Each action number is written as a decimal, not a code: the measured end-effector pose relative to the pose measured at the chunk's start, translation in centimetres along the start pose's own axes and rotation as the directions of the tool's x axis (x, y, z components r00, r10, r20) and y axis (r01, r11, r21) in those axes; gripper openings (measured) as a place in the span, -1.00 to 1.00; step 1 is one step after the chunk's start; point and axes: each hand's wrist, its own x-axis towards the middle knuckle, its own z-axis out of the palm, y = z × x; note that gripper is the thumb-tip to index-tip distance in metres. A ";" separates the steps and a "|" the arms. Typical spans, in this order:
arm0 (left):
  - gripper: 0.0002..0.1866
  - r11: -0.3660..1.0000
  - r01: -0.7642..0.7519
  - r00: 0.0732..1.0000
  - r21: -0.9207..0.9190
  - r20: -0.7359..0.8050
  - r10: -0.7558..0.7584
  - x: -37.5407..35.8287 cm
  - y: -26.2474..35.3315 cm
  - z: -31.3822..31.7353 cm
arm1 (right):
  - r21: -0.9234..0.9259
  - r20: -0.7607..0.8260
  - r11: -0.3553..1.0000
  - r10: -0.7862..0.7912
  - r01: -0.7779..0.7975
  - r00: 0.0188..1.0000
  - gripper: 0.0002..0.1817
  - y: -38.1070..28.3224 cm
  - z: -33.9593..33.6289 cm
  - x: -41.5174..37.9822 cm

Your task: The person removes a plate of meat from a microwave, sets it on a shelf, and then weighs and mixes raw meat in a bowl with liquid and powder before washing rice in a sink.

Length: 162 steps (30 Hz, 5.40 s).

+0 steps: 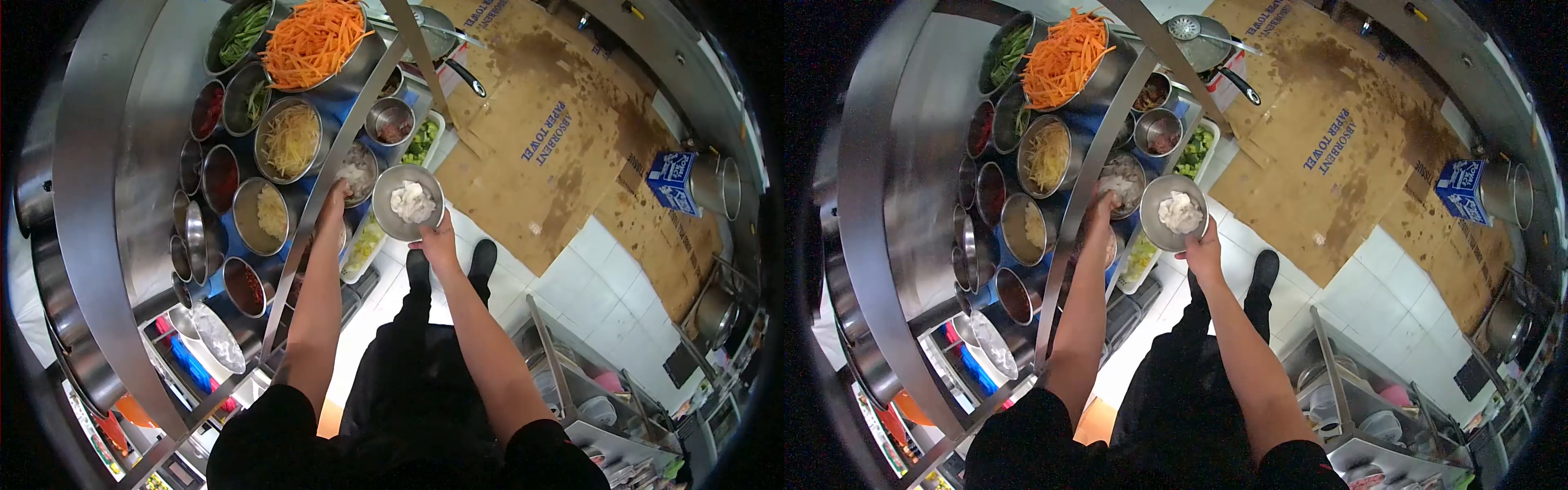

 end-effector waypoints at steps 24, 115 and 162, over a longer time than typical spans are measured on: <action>-0.54 0.211 -0.811 0.505 0.546 0.469 0.725 -28.5 16.2 -4.3 | -0.433 0.284 0.843 -0.207 0.318 0.936 -0.39 -18.5 3.9 -18.6; -0.64 0.813 -0.268 0.963 -0.517 -0.154 0.220 -7.6 -2.1 4.3 | -0.500 0.271 0.856 0.301 -0.133 0.914 -0.33 -11.2 -8.8 -10.4; -0.62 0.284 -0.920 0.377 0.270 0.417 0.827 -39.2 -11.4 -38.5 | -0.204 0.113 0.894 -0.384 0.400 0.916 -0.34 7.3 14.7 -57.9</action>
